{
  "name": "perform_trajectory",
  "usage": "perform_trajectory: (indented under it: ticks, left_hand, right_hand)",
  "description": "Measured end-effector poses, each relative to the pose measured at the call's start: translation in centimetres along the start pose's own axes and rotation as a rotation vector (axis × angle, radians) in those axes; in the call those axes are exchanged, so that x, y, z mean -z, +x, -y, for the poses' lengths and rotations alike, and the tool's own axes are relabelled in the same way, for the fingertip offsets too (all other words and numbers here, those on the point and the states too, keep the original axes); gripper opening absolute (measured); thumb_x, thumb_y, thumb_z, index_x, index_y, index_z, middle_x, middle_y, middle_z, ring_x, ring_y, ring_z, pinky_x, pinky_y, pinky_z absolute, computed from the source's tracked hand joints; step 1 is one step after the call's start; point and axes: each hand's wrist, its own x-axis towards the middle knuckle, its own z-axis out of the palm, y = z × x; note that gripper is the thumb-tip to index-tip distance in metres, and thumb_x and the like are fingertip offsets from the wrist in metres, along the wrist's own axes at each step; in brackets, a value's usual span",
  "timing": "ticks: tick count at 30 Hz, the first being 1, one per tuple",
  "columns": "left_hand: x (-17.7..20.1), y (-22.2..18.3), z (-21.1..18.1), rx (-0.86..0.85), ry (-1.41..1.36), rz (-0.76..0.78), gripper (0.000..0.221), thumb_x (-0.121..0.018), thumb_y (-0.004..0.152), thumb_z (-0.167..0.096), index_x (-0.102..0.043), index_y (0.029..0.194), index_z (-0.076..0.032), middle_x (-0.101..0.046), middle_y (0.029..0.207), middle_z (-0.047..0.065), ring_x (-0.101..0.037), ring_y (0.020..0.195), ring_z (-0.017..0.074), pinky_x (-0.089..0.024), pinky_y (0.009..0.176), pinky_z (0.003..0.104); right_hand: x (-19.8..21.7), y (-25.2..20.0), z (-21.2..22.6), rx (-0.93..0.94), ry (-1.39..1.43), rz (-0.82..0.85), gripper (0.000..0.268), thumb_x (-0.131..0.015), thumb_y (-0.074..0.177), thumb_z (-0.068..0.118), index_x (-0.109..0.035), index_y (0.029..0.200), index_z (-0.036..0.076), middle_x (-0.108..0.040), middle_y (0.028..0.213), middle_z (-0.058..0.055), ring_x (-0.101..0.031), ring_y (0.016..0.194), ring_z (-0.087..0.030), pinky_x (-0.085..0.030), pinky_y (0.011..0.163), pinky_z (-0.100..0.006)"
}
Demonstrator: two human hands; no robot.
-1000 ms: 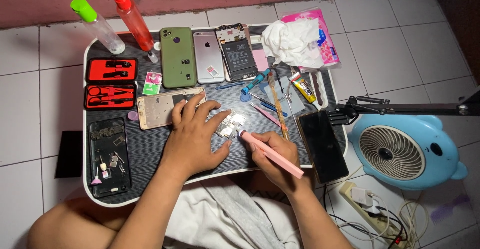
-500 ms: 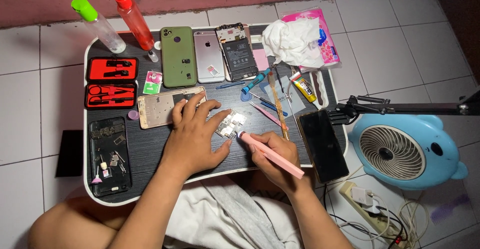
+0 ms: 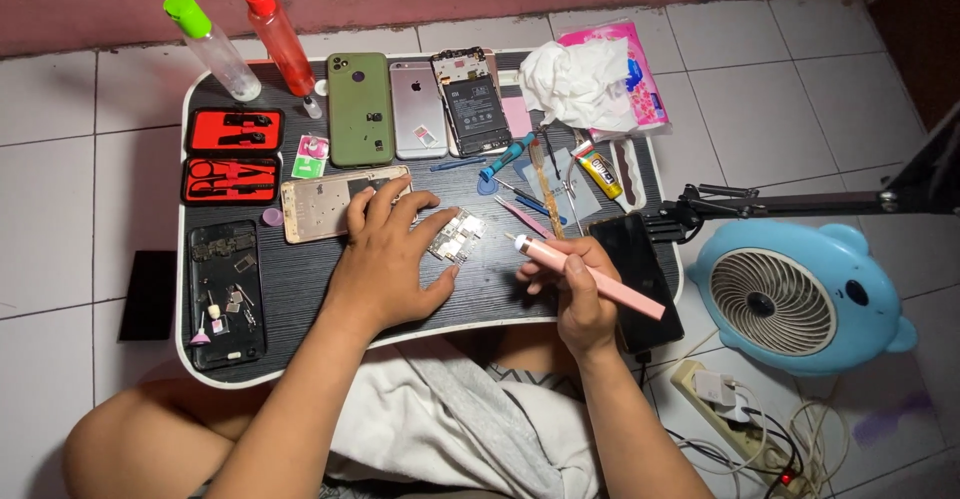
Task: Repairing a small electronic circuit board using a specialized tool on a portable desk.
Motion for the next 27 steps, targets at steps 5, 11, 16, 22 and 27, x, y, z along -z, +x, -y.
perform_trajectory:
  ticks: [5,11,16,22,27]
  left_hand:
    - [-0.2,-0.2,0.0,-0.038,0.015,-0.065,0.062,-0.066,0.074,-0.049,-0.066,0.128,-0.019,-0.059,0.128,0.006,-0.04,0.142,0.0338,-0.018,0.116,0.057]
    - [-0.2,-0.3,0.0,-0.066,0.001,-0.133,0.057,-0.064,0.078,-0.053,-0.069,0.123,-0.019,-0.061,0.124,0.005,-0.042,0.14,0.0306,-0.02,0.115,0.055]
    - [-0.4,-0.2,0.3,-0.085,-0.008,-0.14,0.058,-0.065,0.077,-0.054,-0.069,0.123,-0.019,-0.061,0.123,0.005,-0.042,0.139,0.03,-0.02,0.116,0.053]
    - [-0.5,-0.2,0.3,-0.098,0.008,-0.165,0.063,-0.07,0.075,-0.057,-0.068,0.125,-0.018,-0.06,0.128,0.007,-0.041,0.139,0.0312,-0.021,0.115,0.053]
    - [-0.2,0.0,0.1,-0.078,0.025,-0.136,0.071,-0.074,0.071,-0.065,-0.068,0.125,-0.019,-0.06,0.129,0.007,-0.042,0.138,0.03,-0.022,0.115,0.051]
  right_hand:
    - [-0.4,0.2,0.4,0.041,-0.042,0.015,0.042,-0.051,0.101,0.033,-0.059,0.107,-0.008,-0.075,0.076,-0.027,-0.079,0.071,-0.028,-0.063,0.057,-0.029]
    - [-1.5,-0.1,-0.4,0.252,-0.236,0.049,0.04,-0.056,0.099,0.031,-0.065,0.102,-0.008,-0.075,0.073,-0.026,-0.078,0.065,-0.026,-0.062,0.053,-0.028]
    - [-2.4,-0.4,-0.3,0.405,-0.383,0.029,0.039,-0.057,0.099,0.03,-0.068,0.101,-0.007,-0.075,0.073,-0.022,-0.074,0.059,-0.024,-0.06,0.05,-0.028]
    - [-2.9,-0.6,0.0,0.489,-0.423,0.028,0.037,-0.058,0.099,0.028,-0.069,0.101,-0.008,-0.075,0.073,-0.022,-0.074,0.06,-0.025,-0.06,0.052,-0.029]
    - [-3.2,-0.5,0.3,0.511,-0.441,0.048,0.033,-0.057,0.099,0.025,-0.071,0.102,-0.005,-0.075,0.074,-0.019,-0.075,0.062,-0.025,-0.059,0.053,-0.03]
